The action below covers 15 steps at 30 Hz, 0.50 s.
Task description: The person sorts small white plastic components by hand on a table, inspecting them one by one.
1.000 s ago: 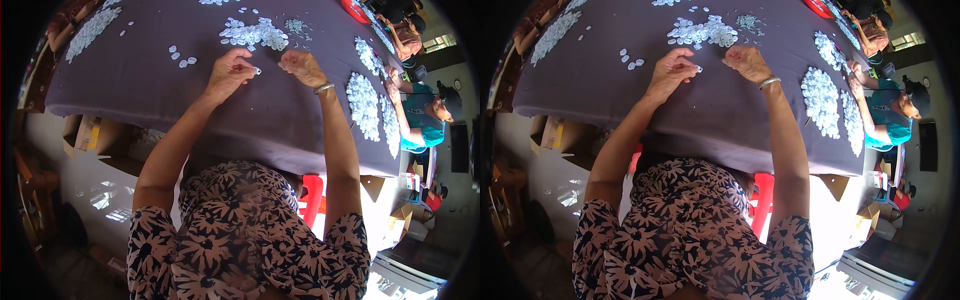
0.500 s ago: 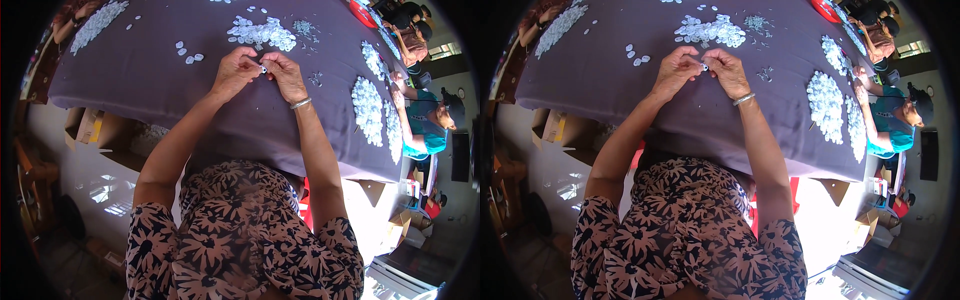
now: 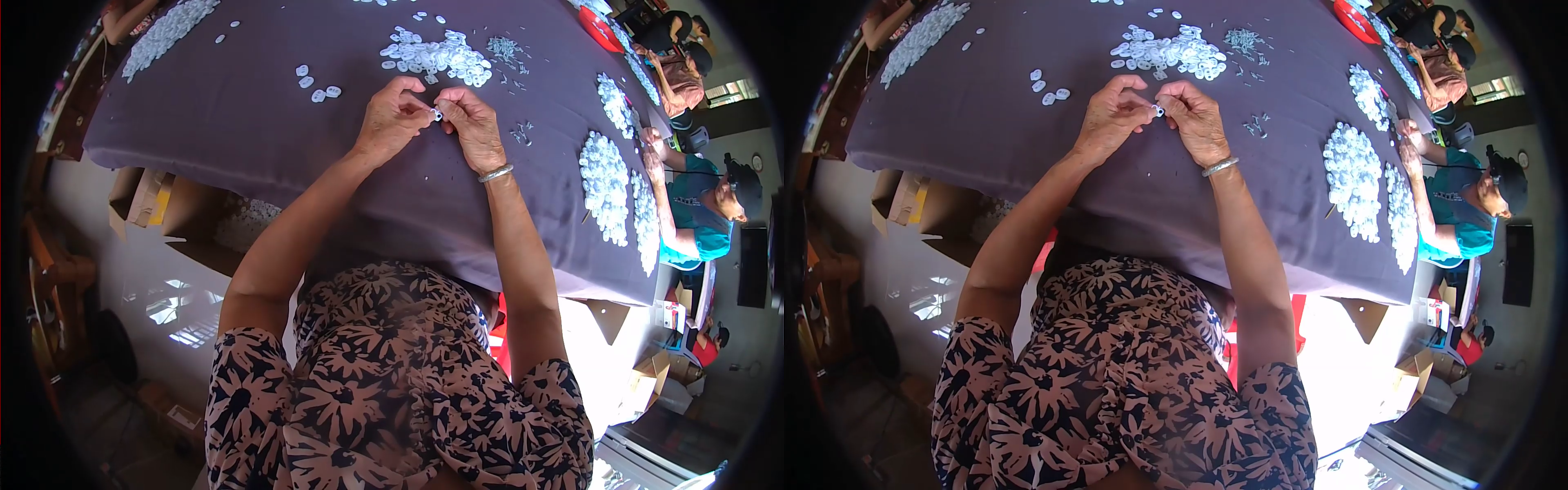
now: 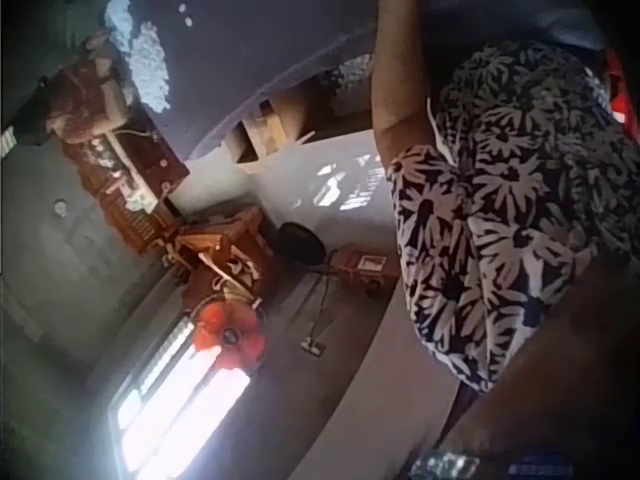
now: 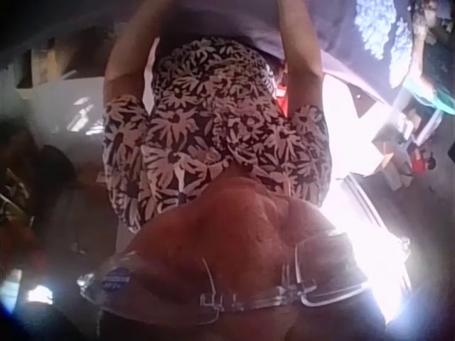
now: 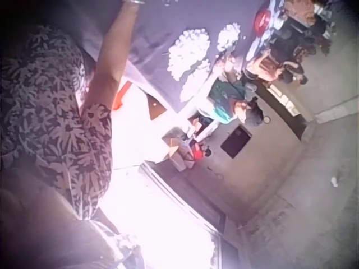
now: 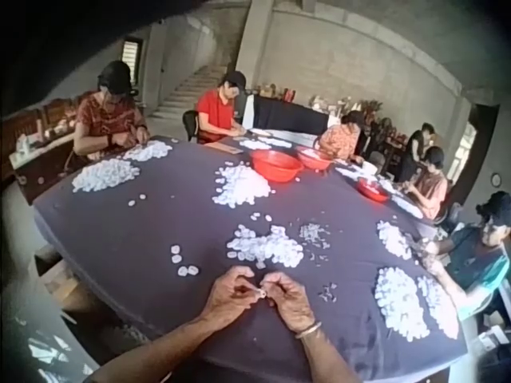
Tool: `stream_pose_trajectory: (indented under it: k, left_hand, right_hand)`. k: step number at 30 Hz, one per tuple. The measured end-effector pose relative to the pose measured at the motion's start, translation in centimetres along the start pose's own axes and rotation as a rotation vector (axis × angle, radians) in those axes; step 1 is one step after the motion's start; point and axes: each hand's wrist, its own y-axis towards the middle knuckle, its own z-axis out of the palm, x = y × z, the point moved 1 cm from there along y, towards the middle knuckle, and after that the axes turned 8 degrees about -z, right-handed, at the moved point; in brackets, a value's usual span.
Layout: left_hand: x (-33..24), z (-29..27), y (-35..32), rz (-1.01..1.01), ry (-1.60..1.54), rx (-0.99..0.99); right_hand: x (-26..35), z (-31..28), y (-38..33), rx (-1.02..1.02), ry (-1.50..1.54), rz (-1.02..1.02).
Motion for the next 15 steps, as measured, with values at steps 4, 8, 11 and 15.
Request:
stream_pose_trajectory:
  k: [4,8,11,15]
  left_hand:
    - [0.22,-0.05,0.05,0.012,-0.01,-0.008]
    - [0.31,0.05,-0.02,0.022,-0.012,-0.043]
    - [0.44,0.27,-0.02,0.026,-0.036,-0.078]
    - [0.66,0.35,0.17,0.03,-0.059,-0.124]
  right_hand:
    - [0.04,0.2,-0.02,-0.017,-0.051,-0.01]
    - [-0.12,0.36,-0.1,-0.029,-0.078,-0.061]
    - [-0.03,0.71,-0.17,-0.079,-0.173,-0.124]
    - [-0.33,0.9,-0.08,-0.09,-0.25,-0.157]
